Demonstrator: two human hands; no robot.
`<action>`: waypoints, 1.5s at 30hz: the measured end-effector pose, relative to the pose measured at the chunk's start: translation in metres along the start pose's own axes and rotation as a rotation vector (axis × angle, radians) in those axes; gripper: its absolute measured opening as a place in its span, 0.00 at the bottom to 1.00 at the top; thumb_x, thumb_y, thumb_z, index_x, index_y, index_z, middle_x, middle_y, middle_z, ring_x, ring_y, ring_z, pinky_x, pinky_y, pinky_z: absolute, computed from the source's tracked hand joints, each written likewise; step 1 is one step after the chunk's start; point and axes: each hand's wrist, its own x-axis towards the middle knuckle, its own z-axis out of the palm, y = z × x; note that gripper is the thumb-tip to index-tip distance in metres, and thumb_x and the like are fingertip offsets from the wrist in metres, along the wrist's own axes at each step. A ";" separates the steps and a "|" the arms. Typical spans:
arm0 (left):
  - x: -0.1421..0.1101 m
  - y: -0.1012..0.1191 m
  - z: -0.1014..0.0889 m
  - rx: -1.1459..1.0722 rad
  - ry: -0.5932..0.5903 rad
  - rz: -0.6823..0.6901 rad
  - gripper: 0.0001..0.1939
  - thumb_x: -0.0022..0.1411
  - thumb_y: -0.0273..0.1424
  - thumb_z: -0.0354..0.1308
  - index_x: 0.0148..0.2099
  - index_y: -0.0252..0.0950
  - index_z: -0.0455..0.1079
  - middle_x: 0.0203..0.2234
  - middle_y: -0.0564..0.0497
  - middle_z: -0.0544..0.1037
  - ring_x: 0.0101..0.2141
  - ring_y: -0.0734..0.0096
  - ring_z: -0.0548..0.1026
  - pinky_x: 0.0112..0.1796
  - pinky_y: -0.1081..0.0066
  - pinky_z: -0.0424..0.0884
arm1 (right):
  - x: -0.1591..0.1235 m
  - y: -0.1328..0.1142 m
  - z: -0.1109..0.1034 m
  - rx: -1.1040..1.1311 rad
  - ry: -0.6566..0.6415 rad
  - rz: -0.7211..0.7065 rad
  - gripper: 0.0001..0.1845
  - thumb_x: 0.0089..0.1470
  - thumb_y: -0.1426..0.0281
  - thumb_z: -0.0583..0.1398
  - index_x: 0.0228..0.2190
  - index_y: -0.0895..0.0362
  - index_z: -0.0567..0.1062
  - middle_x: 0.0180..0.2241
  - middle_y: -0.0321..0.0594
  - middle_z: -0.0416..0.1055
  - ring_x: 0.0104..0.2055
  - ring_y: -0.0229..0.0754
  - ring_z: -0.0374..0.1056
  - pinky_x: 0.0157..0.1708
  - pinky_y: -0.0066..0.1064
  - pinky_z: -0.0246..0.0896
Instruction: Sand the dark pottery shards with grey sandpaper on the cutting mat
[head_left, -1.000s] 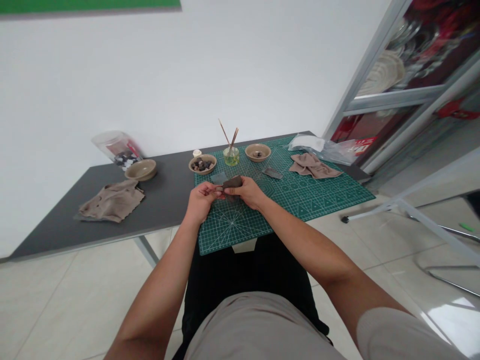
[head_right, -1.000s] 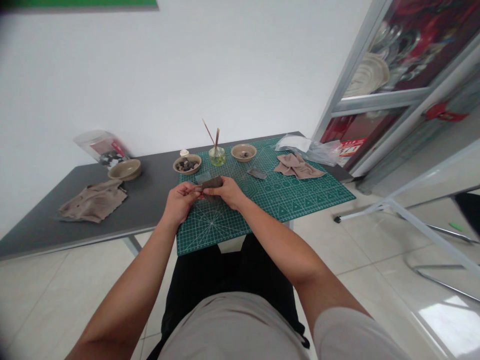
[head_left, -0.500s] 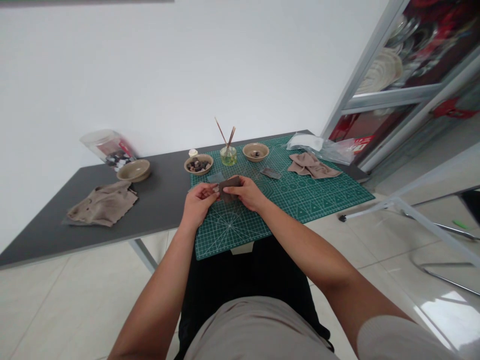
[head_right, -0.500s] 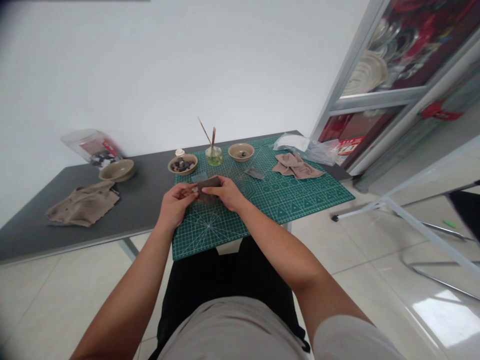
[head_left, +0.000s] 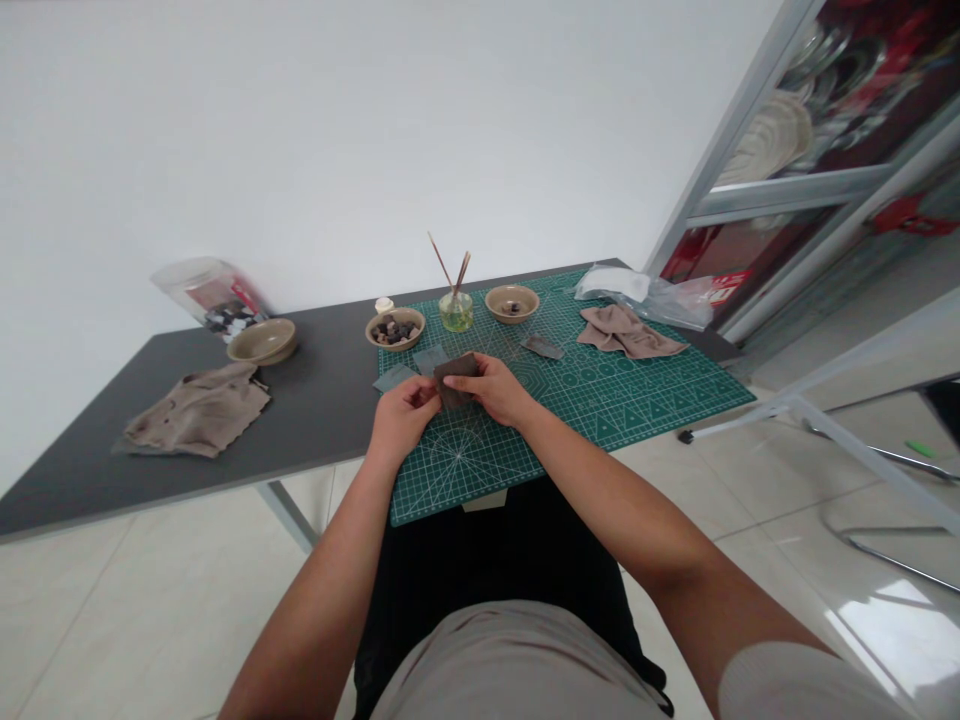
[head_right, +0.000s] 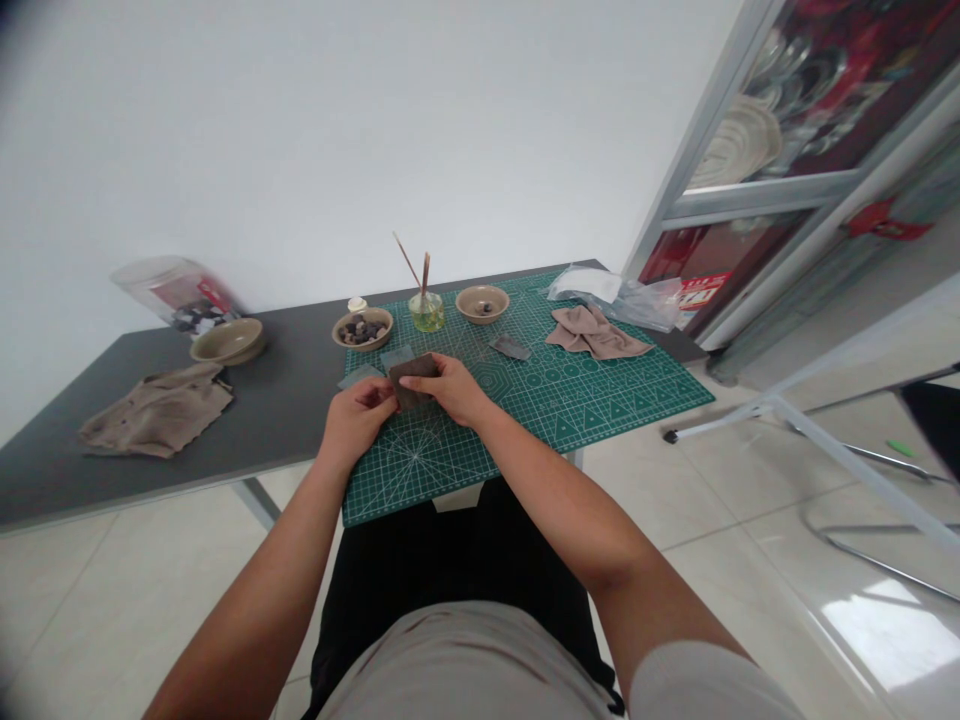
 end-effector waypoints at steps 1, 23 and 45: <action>-0.001 0.001 0.000 0.033 -0.001 0.006 0.02 0.52 0.30 0.60 0.29 0.38 0.72 0.20 0.56 0.72 0.23 0.73 0.69 0.29 0.72 0.66 | 0.000 0.000 0.000 -0.008 -0.008 -0.009 0.22 0.33 0.65 0.75 0.30 0.57 0.75 0.29 0.33 0.76 0.30 0.37 0.70 0.33 0.30 0.68; -0.006 0.005 0.000 0.284 0.013 0.083 0.05 0.55 0.29 0.56 0.26 0.38 0.68 0.20 0.57 0.72 0.25 0.73 0.69 0.31 0.73 0.63 | 0.005 0.007 -0.002 -0.146 -0.013 -0.007 0.22 0.32 0.62 0.75 0.30 0.60 0.79 0.28 0.35 0.77 0.29 0.37 0.70 0.34 0.31 0.66; -0.005 -0.001 0.001 0.116 -0.021 -0.005 0.06 0.55 0.34 0.60 0.29 0.38 0.72 0.21 0.56 0.76 0.25 0.73 0.72 0.30 0.73 0.66 | 0.003 0.008 -0.001 -0.207 -0.003 -0.079 0.25 0.37 0.56 0.73 0.25 0.55 0.65 0.19 0.28 0.66 0.20 0.34 0.61 0.21 0.28 0.56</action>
